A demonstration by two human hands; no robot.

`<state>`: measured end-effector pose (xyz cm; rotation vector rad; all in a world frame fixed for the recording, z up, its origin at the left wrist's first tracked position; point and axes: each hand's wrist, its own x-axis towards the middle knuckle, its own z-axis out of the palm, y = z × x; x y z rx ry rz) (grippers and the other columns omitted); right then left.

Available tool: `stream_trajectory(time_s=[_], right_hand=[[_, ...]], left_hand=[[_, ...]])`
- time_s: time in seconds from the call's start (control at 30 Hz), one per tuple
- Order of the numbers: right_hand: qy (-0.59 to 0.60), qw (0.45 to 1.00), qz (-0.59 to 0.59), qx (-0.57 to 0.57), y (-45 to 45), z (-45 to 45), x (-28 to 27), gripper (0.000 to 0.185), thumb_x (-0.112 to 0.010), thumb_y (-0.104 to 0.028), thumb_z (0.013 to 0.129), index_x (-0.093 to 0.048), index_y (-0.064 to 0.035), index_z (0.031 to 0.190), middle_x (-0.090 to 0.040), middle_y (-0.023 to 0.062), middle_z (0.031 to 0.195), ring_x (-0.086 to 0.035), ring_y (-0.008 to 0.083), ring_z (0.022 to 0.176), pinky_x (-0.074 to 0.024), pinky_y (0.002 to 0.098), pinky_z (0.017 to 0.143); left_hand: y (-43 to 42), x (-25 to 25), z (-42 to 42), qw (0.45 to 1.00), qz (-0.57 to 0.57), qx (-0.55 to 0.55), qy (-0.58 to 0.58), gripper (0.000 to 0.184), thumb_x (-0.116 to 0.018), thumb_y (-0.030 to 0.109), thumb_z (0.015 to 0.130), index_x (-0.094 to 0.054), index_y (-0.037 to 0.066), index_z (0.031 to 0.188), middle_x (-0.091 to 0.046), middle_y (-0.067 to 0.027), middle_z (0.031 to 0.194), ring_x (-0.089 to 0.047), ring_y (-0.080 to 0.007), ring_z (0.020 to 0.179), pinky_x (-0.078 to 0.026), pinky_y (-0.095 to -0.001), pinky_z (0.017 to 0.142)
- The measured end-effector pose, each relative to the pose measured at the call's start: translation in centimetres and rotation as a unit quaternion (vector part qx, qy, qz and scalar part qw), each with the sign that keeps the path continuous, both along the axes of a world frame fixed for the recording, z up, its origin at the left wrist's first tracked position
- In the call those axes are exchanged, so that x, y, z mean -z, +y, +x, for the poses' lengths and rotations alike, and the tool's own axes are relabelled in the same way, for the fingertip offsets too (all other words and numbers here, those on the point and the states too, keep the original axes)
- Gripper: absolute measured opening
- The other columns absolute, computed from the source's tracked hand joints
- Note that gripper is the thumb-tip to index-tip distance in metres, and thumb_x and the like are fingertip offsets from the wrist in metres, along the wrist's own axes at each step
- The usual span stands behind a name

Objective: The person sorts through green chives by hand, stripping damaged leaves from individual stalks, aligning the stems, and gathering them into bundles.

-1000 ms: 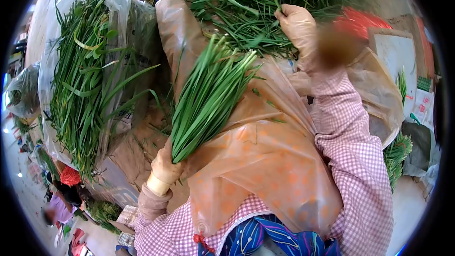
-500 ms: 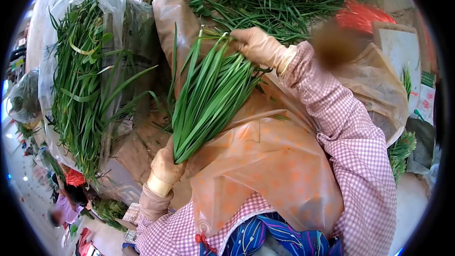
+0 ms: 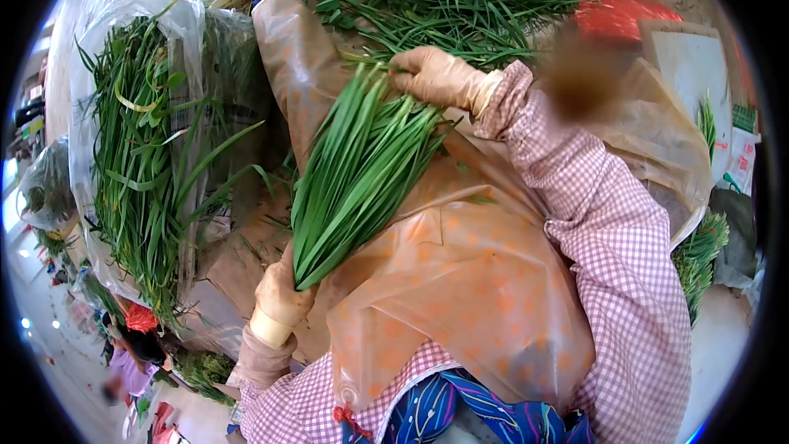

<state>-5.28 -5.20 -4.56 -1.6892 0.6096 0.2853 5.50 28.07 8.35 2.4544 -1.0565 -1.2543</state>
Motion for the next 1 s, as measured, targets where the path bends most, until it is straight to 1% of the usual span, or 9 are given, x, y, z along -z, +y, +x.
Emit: stream_trajectory(time_s=[0.03, 0.13, 0.27, 0.3, 0.47, 0.57, 0.63, 0.67, 1.0], right_hand=[[-0.027, 0.998, -0.034, 0.039, -0.6, -0.5, 2.0, 0.033, -0.059, -0.031, 0.086, -0.063, -0.0052, 0.107, -0.065, 0.0165, 0.093, -0.061, 0.0267, 0.086, -0.0468, 0.0361, 0.081], [-0.058, 0.951, 0.041, 0.301, -4.0, -1.9, 5.0, 0.030, -0.059, -0.031, 0.089, -0.063, -0.0028, 0.098, -0.065, 0.0049, 0.083, -0.059, 0.0157, 0.073, -0.0479, 0.0297, 0.069], [0.057, 0.973, 0.214, 0.059, -2.5, -3.0, 0.5, 0.048, -0.062, -0.041, 0.087, -0.057, -0.0049, 0.118, -0.061, 0.0078, 0.094, -0.059, 0.0119, 0.086, -0.0480, 0.0286, 0.073], [0.054, 0.972, 0.229, 0.010, -1.4, -2.7, -1.5, 0.058, -0.062, -0.047, 0.085, -0.053, -0.0049, 0.124, -0.060, 0.0094, 0.105, -0.060, 0.0130, 0.087, -0.0487, 0.0300, 0.077], [-0.034, 0.989, 0.143, 0.025, -0.3, -0.8, 0.2, 0.041, -0.067, -0.042, 0.082, -0.069, -0.0054, 0.099, -0.067, 0.0037, 0.087, -0.059, 0.0134, 0.082, -0.0476, 0.0284, 0.076], [-0.006, 0.981, 0.059, 0.183, -2.7, -0.8, 2.9, 0.035, -0.067, -0.035, 0.083, -0.066, -0.0082, 0.105, -0.067, 0.0056, 0.090, -0.061, 0.0176, 0.090, -0.0477, 0.0304, 0.082], [-0.064, 0.877, 0.266, 0.395, -5.4, -2.5, 0.6, 0.015, -0.064, -0.022, 0.086, -0.061, -0.0112, 0.096, -0.050, -0.0059, 0.059, -0.035, 0.0029, 0.038, -0.0257, 0.0196, 0.033], [-0.121, 0.854, 0.268, 0.430, -7.1, -4.0, 1.3, 0.016, -0.061, -0.024, 0.089, -0.058, -0.0100, 0.096, -0.047, -0.0069, 0.057, -0.033, 0.0026, 0.038, -0.0247, 0.0186, 0.034], [-0.061, 0.973, 0.165, 0.153, 0.0, -1.5, 0.0, 0.038, -0.067, -0.036, 0.085, -0.064, -0.0061, 0.108, -0.064, 0.0051, 0.081, -0.055, 0.0098, 0.065, -0.0457, 0.0258, 0.058]], left_hand=[[0.2, 0.1, 0.1, 1.000, 0.001, 0.004, 0.001, 0.058, -0.062, 0.009, 0.073, -0.047, 0.008, 0.129, -0.065, -0.0215, 0.082, -0.065, -0.0373, 0.076, -0.051, -0.0401, 0.068], [1.0, 1.5, 0.2, 0.988, 0.048, -0.092, 0.117, 0.054, -0.065, 0.008, 0.077, -0.048, 0.005, 0.128, -0.066, -0.0139, 0.098, -0.064, -0.0224, 0.090, -0.048, -0.0319, 0.079], [2.8, 3.9, 0.4, 0.889, -0.071, -0.299, 0.339, 0.042, -0.065, -0.001, 0.079, -0.053, 0.000, 0.120, -0.063, -0.0082, 0.109, -0.058, -0.0161, 0.094, -0.046, -0.0262, 0.079], [2.5, 4.9, 0.9, 0.964, -0.153, -0.065, 0.209, 0.042, -0.065, -0.001, 0.080, -0.053, 0.000, 0.119, -0.063, -0.0068, 0.107, -0.058, -0.0166, 0.094, -0.046, -0.0269, 0.079], [1.9, 1.8, -0.2, 0.763, -0.025, -0.439, 0.474, 0.027, -0.066, 0.006, 0.079, -0.055, 0.002, 0.103, -0.049, 0.0012, 0.065, -0.043, -0.0101, 0.050, -0.035, -0.0243, 0.046], [2.3, 2.6, -1.3, 0.736, -0.074, -0.446, 0.504, 0.021, -0.064, 0.009, 0.080, -0.053, 0.004, 0.097, -0.037, 0.0041, 0.057, -0.029, -0.0057, 0.044, -0.021, -0.0218, 0.041], [2.3, 2.7, -1.3, 0.714, -0.092, -0.463, 0.517, 0.020, -0.063, 0.010, 0.082, -0.053, 0.003, 0.098, -0.037, 0.0041, 0.056, -0.031, -0.0064, 0.045, -0.022, -0.0218, 0.041], [2.3, 2.7, -1.4, 0.702, -0.089, -0.466, 0.531, 0.016, -0.062, 0.012, 0.084, -0.052, 0.004, 0.094, -0.036, 0.0044, 0.056, -0.030, -0.0064, 0.044, -0.022, -0.0219, 0.041], [3.5, 4.0, -1.0, 0.640, -0.061, -0.410, 0.647, 0.035, -0.060, 0.029, 0.089, -0.040, 0.013, 0.065, -0.032, 0.0059, 0.052, -0.028, -0.0065, 0.046, -0.025, -0.0219, 0.044]])
